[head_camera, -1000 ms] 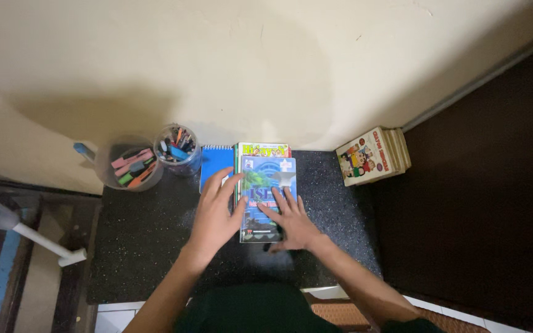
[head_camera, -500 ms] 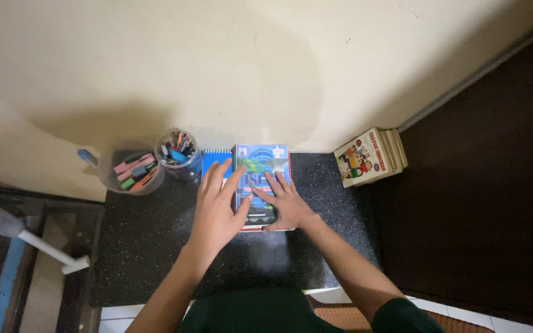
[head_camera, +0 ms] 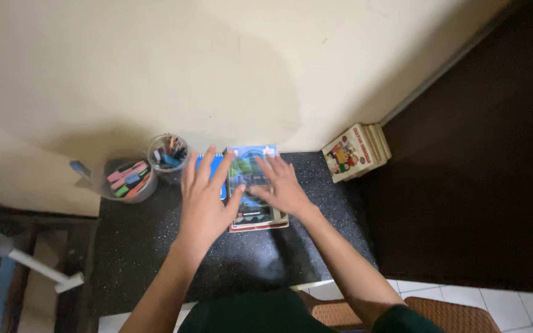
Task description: The person repeatedly picks up books from a wicker chair and places them onto a countertop, stacking them one by one. The person handles several different books, moving them from the chair to the counter in a consistent sequence.
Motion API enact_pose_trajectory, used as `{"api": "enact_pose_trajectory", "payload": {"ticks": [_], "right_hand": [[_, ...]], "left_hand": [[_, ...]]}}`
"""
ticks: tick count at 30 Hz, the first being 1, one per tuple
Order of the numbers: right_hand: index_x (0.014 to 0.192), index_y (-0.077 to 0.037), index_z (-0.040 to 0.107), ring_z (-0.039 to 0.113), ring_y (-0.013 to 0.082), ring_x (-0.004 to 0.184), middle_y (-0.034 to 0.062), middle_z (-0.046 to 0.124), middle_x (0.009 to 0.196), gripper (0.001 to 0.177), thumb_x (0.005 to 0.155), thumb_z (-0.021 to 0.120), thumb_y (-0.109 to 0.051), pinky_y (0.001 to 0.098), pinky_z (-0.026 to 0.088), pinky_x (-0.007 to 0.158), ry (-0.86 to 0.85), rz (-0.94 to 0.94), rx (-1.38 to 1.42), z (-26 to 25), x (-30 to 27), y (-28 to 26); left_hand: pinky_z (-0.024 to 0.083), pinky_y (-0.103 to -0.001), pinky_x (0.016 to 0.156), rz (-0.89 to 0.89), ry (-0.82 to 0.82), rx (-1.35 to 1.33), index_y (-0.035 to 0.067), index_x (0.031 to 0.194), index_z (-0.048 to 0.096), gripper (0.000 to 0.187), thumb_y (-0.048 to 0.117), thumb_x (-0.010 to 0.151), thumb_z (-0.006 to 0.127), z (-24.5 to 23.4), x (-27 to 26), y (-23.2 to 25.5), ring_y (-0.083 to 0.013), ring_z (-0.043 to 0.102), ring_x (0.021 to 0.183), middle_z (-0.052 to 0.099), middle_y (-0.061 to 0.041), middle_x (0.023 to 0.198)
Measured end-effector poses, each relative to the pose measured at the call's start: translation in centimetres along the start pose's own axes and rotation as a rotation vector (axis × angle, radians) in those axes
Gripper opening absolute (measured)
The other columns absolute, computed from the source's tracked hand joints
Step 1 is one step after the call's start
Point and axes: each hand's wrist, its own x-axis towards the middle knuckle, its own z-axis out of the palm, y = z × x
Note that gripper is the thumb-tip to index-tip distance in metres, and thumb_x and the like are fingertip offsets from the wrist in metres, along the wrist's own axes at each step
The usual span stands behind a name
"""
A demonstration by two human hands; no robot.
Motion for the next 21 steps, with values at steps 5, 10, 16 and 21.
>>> {"api": "enact_pose_trajectory", "payload": {"ticks": [5, 10, 16, 21], "right_hand": [[0.158, -0.015, 0.041, 0.023, 0.051, 0.153, 0.0273, 0.034, 0.164, 0.073, 0.095, 0.068, -0.042, 0.0567, 0.024, 0.122, 0.329, 0.043, 0.046, -5.6, -1.6, -4.8], [0.155, -0.015, 0.047, 0.025, 0.0489, 0.152, 0.0261, 0.035, 0.163, 0.068, 0.095, 0.069, -0.039, 0.0559, 0.025, 0.123, 0.446, 0.135, -0.043, -9.6, -4.3, -9.5], [0.156, -0.014, 0.046, 0.022, 0.0482, 0.154, 0.027, 0.032, 0.165, 0.066, 0.098, 0.068, -0.038, 0.0553, 0.025, 0.124, 0.531, 0.213, -0.112, -11.0, -8.9, -13.7], [0.157, -0.014, 0.044, 0.021, 0.048, 0.156, 0.0265, 0.029, 0.166, 0.066, 0.1, 0.067, -0.036, 0.0549, 0.026, 0.124, 0.569, 0.292, -0.117, -10.9, -13.6, -16.3]], "left_hand": [[0.02, -0.067, 0.118, 0.054, 0.031, -0.006, 0.014, 0.15, 0.054, 0.069, 0.034, 0.087, 0.076, -2.4, 0.9, 0.9, -0.0547, 0.023, 0.148, 0.036, -0.024, 0.16], [0.018, -0.069, 0.12, 0.14, 0.052, -0.038, 0.014, 0.15, 0.054, 0.071, 0.035, 0.087, 0.077, -5.1, 0.7, 0.9, -0.0549, 0.021, 0.151, 0.034, -0.024, 0.162], [0.018, -0.069, 0.12, 0.218, 0.0, -0.08, 0.014, 0.151, 0.053, 0.073, 0.035, 0.087, 0.079, -7.9, -0.4, 0.8, -0.0557, 0.021, 0.15, 0.033, -0.025, 0.162], [0.021, -0.069, 0.12, 0.298, -0.071, -0.174, 0.015, 0.153, 0.052, 0.072, 0.035, 0.09, 0.079, -7.9, -1.4, 1.9, -0.0554, 0.023, 0.151, 0.034, -0.024, 0.163]]}}
